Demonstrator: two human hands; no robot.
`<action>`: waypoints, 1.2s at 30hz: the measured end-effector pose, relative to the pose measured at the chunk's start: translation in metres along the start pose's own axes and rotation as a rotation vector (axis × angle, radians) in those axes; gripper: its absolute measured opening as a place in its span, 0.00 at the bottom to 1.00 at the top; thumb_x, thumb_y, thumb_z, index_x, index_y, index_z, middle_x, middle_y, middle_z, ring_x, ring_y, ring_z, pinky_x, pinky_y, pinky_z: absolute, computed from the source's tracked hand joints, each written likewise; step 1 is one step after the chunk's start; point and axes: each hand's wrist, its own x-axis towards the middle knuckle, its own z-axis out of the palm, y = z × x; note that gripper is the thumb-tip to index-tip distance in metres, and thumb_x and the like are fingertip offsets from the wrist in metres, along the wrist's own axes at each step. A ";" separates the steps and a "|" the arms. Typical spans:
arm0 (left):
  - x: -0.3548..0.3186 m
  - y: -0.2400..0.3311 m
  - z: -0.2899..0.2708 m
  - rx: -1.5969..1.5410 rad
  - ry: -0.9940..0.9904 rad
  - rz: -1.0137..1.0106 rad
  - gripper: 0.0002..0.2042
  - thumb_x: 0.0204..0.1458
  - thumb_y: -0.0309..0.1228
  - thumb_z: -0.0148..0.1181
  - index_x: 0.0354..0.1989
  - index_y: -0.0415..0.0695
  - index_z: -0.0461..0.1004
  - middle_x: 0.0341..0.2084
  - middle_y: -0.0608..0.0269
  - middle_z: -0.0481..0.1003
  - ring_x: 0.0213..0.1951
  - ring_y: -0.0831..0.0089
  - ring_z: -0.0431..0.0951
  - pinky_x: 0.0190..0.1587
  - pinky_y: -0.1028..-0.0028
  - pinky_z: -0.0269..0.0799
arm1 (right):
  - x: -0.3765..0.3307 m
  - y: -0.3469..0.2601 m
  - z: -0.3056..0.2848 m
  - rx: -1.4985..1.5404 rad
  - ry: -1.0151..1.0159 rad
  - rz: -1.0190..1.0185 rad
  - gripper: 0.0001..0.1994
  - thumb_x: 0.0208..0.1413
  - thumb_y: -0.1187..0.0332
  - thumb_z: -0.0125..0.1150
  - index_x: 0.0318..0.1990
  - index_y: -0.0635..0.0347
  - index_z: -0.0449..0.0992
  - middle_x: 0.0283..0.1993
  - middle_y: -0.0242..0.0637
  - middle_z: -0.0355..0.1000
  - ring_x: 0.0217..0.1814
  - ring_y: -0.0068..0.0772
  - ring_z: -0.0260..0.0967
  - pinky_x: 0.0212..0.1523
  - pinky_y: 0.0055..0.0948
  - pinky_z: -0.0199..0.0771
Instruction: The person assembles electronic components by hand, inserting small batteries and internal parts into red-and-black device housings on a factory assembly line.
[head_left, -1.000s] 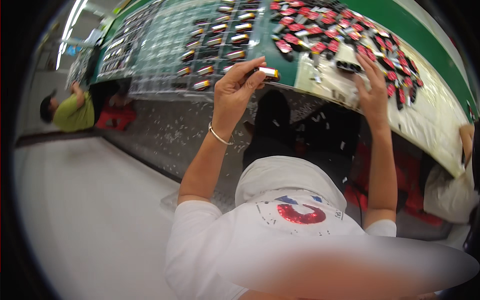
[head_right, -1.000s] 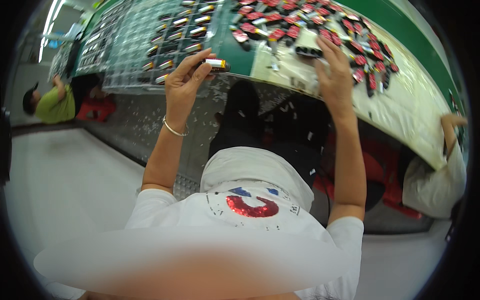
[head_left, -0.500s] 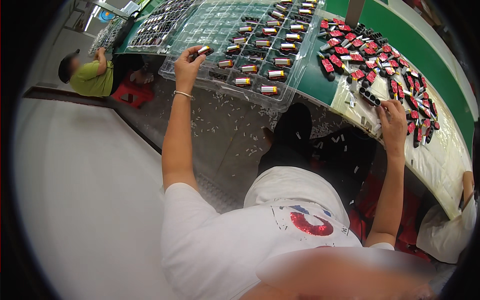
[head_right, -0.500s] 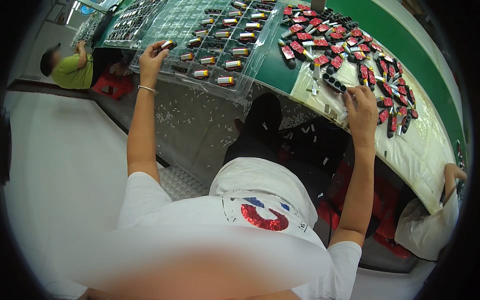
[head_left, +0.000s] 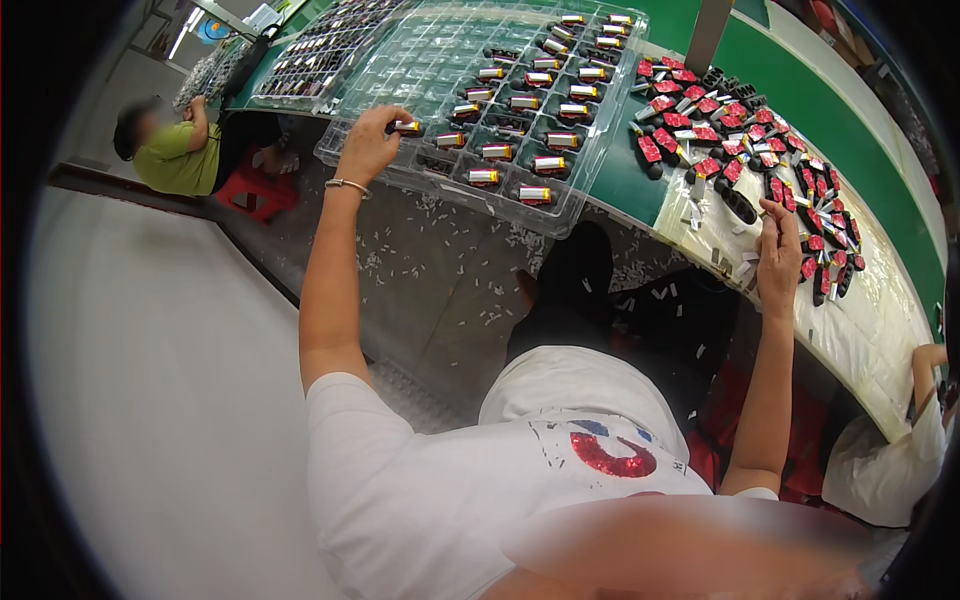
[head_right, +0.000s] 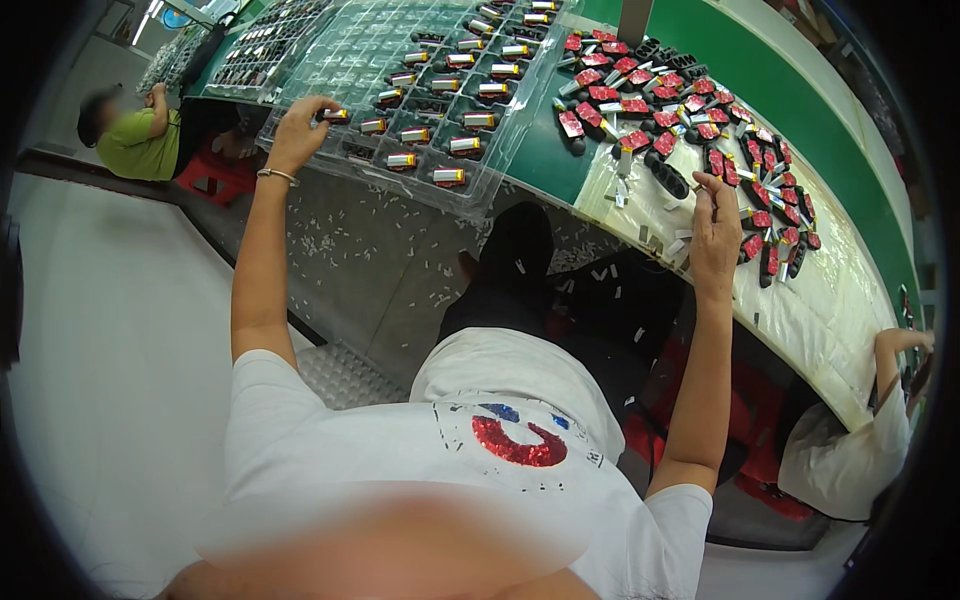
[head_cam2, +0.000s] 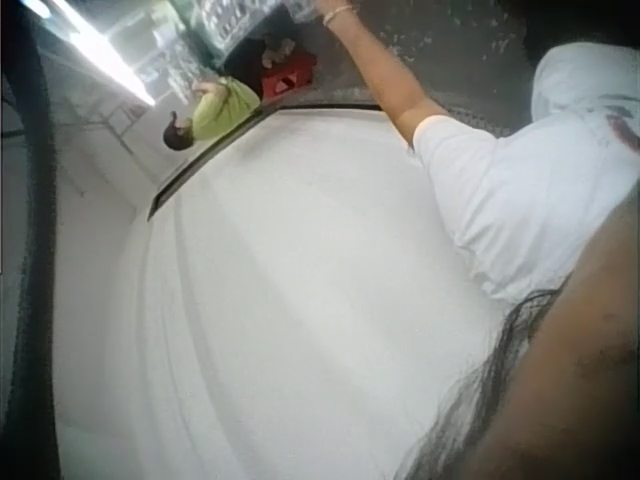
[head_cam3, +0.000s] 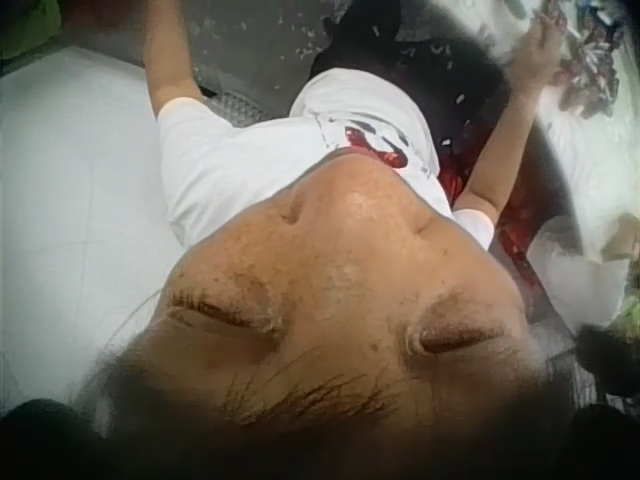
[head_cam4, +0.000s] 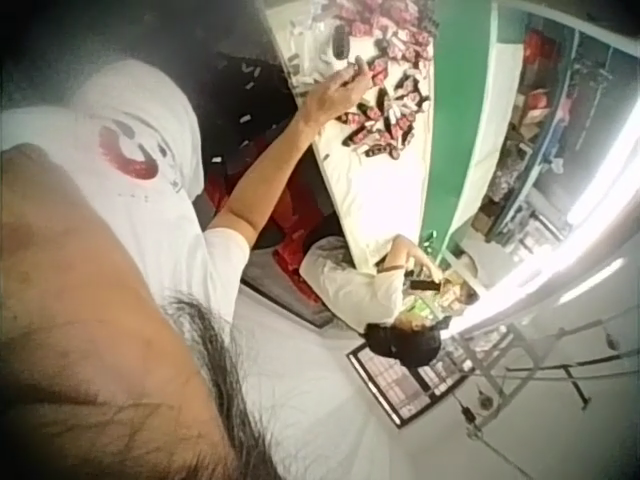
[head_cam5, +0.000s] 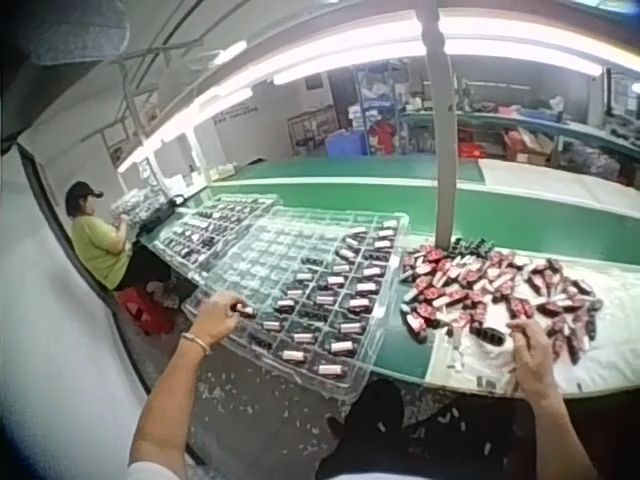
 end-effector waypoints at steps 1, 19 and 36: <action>-0.001 0.001 0.002 0.002 0.007 0.001 0.12 0.45 0.20 0.59 0.39 0.45 0.76 0.36 0.60 0.77 0.38 0.60 0.76 0.43 0.66 0.72 | -0.001 0.000 -0.001 0.103 -0.031 0.117 0.13 0.66 0.66 0.47 0.49 0.63 0.74 0.25 0.25 0.63 0.26 0.14 0.57 0.29 0.18 0.60; -0.011 0.264 0.047 -1.460 -0.408 0.061 0.17 0.55 0.30 0.63 0.53 0.41 0.73 0.45 0.62 0.75 0.45 0.77 0.76 0.44 0.78 0.75 | -0.048 -0.102 0.038 0.585 -0.508 0.120 0.12 0.65 0.69 0.52 0.50 0.64 0.77 0.25 0.27 0.70 0.24 0.13 0.63 0.26 0.14 0.64; -0.024 0.317 0.070 -1.615 -0.379 -0.253 0.08 0.55 0.28 0.62 0.39 0.36 0.78 0.29 0.70 0.76 0.30 0.86 0.72 0.35 0.85 0.68 | -0.044 -0.073 0.024 0.829 -0.480 0.245 0.16 0.64 0.73 0.47 0.56 0.65 0.73 0.30 0.31 0.73 0.28 0.16 0.68 0.33 0.15 0.72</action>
